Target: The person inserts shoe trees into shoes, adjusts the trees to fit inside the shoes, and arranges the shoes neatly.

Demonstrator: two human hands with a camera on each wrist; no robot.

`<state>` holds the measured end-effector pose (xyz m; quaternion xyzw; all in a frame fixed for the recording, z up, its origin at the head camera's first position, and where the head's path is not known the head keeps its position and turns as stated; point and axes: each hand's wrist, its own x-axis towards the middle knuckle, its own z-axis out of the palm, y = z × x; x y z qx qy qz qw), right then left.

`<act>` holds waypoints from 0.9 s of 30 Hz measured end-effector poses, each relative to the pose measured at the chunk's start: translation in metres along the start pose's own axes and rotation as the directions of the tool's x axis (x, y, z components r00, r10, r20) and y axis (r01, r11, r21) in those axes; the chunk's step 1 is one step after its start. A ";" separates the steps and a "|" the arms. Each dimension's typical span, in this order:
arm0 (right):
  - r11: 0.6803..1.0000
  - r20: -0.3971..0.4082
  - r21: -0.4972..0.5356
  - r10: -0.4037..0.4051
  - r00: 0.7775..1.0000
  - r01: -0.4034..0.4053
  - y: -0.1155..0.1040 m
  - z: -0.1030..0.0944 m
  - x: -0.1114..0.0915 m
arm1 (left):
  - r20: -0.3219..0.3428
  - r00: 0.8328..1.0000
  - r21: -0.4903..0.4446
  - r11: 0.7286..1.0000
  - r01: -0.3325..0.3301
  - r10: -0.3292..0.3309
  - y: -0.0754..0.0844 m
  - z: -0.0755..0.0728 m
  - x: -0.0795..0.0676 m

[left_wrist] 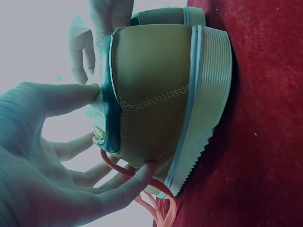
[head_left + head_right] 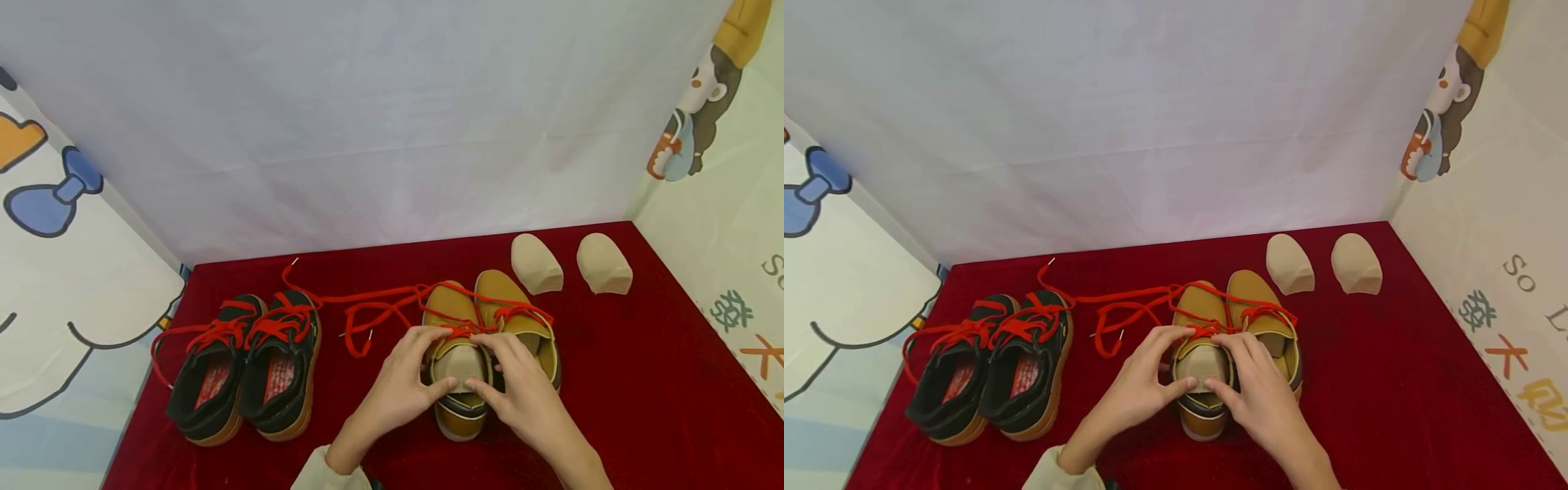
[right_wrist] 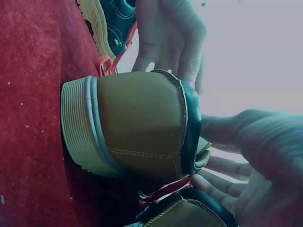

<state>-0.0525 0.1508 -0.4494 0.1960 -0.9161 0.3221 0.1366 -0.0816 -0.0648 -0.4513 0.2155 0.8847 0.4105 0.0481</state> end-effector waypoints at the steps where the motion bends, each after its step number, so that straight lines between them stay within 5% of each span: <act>1: 1.000 0.007 -0.003 0.004 1.000 -0.004 0.000 0.000 0.001 | 0.004 1.000 -0.002 1.000 0.006 -0.006 0.001 0.000 0.000; 14: 0.993 -0.013 -0.119 -0.013 1.000 0.011 -0.006 0.006 0.004 | 0.054 0.994 0.011 0.996 0.089 -0.090 0.005 0.006 0.010; 27: 0.981 0.042 -0.186 0.059 0.997 -0.050 -0.010 0.010 0.014 | -0.016 0.994 0.042 0.993 0.106 -0.105 0.007 0.012 0.016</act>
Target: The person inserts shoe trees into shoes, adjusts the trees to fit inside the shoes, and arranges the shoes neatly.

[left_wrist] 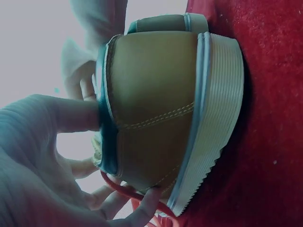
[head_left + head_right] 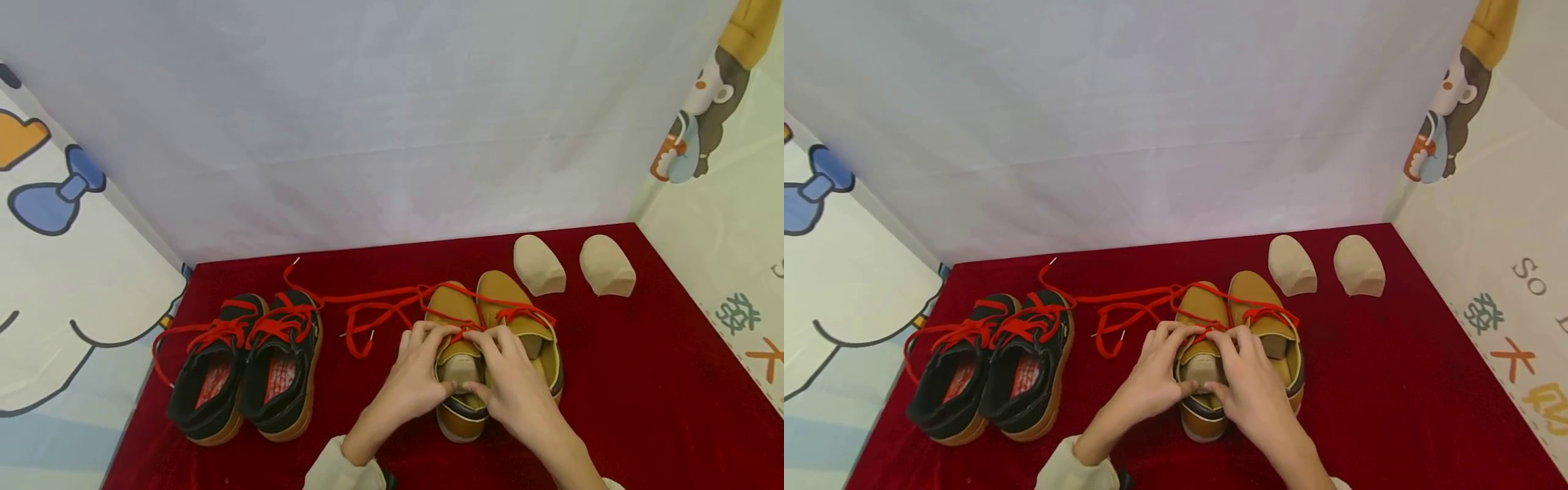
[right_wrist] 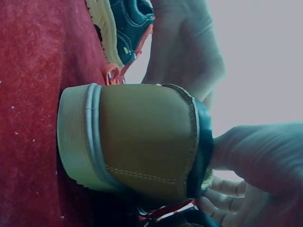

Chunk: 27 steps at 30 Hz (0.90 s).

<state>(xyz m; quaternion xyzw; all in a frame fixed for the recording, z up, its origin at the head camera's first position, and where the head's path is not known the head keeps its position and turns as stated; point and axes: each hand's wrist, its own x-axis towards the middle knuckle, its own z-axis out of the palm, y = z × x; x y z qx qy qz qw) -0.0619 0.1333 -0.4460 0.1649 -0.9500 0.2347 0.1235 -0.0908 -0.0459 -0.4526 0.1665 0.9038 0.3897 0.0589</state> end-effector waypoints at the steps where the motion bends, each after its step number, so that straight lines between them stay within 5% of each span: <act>1: 1.000 0.003 -0.002 0.005 1.000 -0.005 -0.001 0.000 0.001 | -0.009 1.000 0.007 1.000 0.004 -0.004 0.000 0.001 0.000; 15: 0.995 0.002 -0.083 0.051 0.999 -0.051 -0.004 0.010 0.009 | -0.181 0.983 0.154 0.988 -0.002 0.031 0.002 0.017 -0.002; 27: 0.982 -0.038 -0.162 0.092 0.995 -0.097 -0.009 0.014 0.012 | -0.312 0.939 0.292 0.955 -0.053 0.147 0.000 0.024 0.000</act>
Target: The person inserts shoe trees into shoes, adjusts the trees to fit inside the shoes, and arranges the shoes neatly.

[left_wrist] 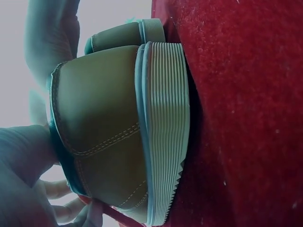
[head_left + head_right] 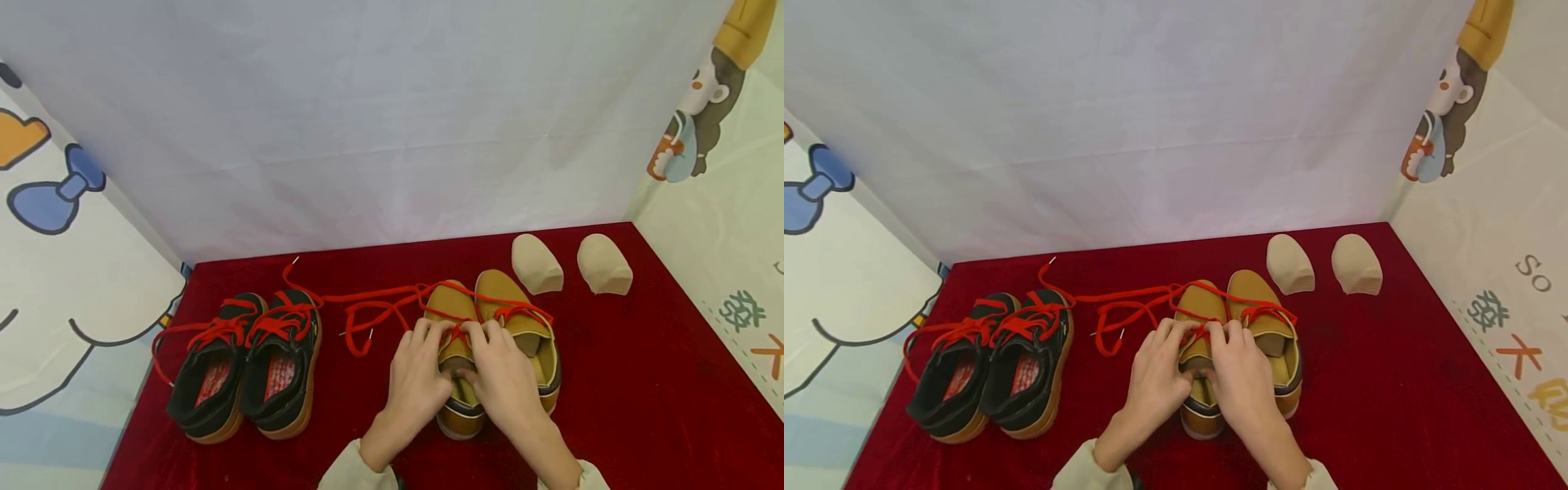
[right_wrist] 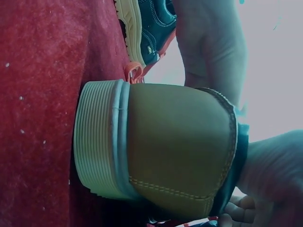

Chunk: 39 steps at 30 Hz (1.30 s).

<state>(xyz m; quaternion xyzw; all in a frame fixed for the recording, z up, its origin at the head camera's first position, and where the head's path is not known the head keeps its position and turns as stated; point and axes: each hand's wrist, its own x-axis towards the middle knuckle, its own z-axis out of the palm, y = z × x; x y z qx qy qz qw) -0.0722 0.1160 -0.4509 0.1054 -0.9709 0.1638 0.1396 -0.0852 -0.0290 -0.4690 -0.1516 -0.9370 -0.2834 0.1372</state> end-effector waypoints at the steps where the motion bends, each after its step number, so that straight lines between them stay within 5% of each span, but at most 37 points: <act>1: 1.000 -0.001 -0.006 0.004 1.000 -0.004 0.000 0.000 0.000 | -0.006 1.000 0.005 1.000 -0.002 0.002 0.000 0.001 0.001; 7: 0.999 -0.011 -0.031 -0.015 1.000 0.014 0.002 0.002 0.001 | -0.009 1.000 -0.010 1.000 0.012 -0.012 -0.002 0.000 0.002; 21: 0.974 -0.019 -0.081 -0.213 0.977 0.211 0.011 -0.003 0.001 | 0.146 0.989 -0.015 1.000 -0.015 0.017 -0.007 -0.007 0.006; 26: 0.960 0.002 -0.095 -0.263 0.965 0.262 0.018 -0.007 0.006 | 0.243 0.968 -0.046 0.998 -0.053 0.063 -0.012 -0.010 0.012; 32: 0.963 0.087 -0.108 -0.239 0.967 0.248 0.028 -0.011 0.012 | 0.369 0.928 -0.087 0.996 -0.022 0.053 -0.019 -0.011 0.017; 39: 0.963 0.112 -0.096 -0.242 0.964 0.253 0.034 -0.009 0.013 | 0.361 0.931 -0.062 0.997 -0.038 0.058 -0.021 -0.009 0.020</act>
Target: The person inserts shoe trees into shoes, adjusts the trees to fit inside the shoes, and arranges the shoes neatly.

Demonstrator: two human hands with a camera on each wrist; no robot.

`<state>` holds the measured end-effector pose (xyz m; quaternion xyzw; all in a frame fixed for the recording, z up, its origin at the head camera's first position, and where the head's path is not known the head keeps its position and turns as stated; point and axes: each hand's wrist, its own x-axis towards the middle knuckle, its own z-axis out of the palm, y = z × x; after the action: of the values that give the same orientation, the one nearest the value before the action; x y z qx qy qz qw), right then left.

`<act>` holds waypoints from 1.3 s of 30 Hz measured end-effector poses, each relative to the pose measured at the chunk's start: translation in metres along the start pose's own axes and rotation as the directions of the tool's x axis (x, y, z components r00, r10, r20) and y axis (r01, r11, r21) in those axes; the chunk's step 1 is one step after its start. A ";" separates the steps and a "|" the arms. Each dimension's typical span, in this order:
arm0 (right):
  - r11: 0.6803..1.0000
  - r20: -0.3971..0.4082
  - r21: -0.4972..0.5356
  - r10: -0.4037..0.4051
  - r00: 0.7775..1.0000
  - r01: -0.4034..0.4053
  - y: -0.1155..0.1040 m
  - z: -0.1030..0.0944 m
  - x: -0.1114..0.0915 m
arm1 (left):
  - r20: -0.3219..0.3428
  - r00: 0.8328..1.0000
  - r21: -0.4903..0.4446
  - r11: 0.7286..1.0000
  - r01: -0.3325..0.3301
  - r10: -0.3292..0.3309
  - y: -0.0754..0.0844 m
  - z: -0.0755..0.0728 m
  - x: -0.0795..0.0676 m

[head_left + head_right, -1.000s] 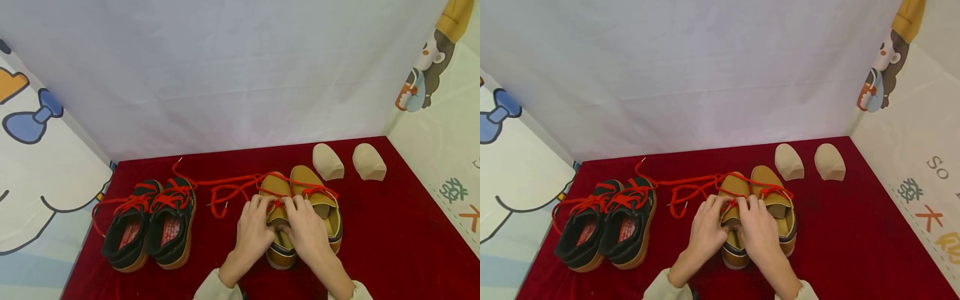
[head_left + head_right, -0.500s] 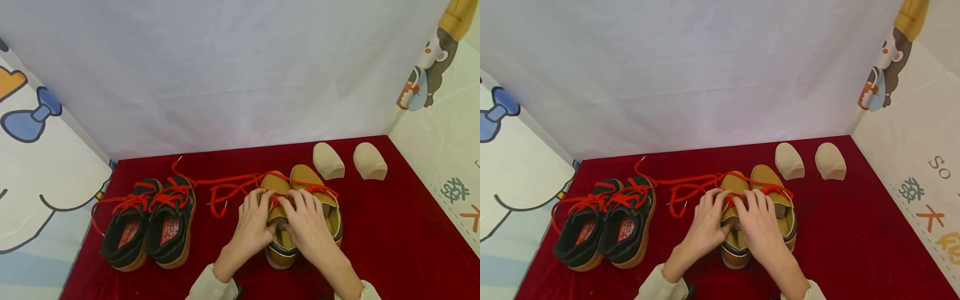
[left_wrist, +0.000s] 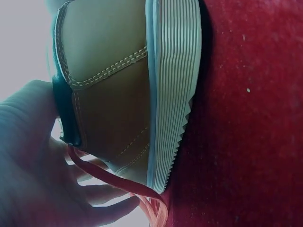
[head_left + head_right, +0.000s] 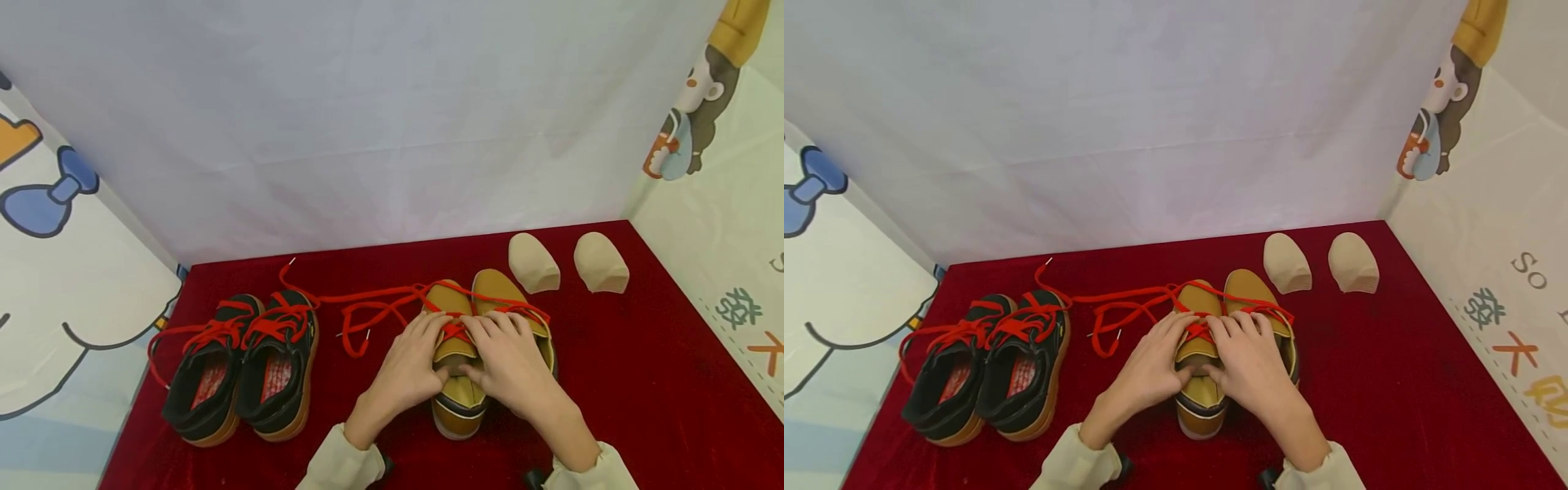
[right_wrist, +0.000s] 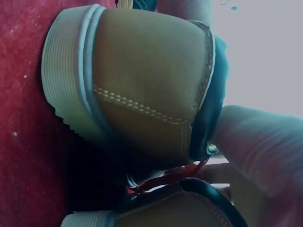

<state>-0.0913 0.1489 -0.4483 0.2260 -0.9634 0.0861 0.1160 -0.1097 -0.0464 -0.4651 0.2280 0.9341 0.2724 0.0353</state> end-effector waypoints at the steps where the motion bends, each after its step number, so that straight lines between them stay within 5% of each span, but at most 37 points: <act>1: 1.000 0.001 0.002 0.003 1.000 -0.003 0.000 0.001 0.000 | -0.007 1.000 0.004 1.000 -0.003 0.003 0.000 0.000 0.000; 14: 0.998 -0.055 0.000 0.065 0.996 -0.065 -0.008 0.008 0.004 | -0.147 0.989 -0.027 0.999 0.018 -0.022 0.004 0.003 0.001; 24: 0.997 -0.090 -0.008 0.076 0.993 -0.077 -0.012 0.010 0.006 | -0.193 0.981 0.032 0.999 0.020 -0.014 0.004 0.000 0.000; 39: 0.999 -0.054 0.001 0.053 0.997 -0.053 -0.008 0.004 0.000 | -0.131 0.991 0.006 1.000 -0.030 0.030 0.004 0.000 -0.004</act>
<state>-0.0886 0.1404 -0.4510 0.1977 -0.9656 0.0950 0.1398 -0.1047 -0.0447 -0.4632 0.2237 0.9314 0.2854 -0.0306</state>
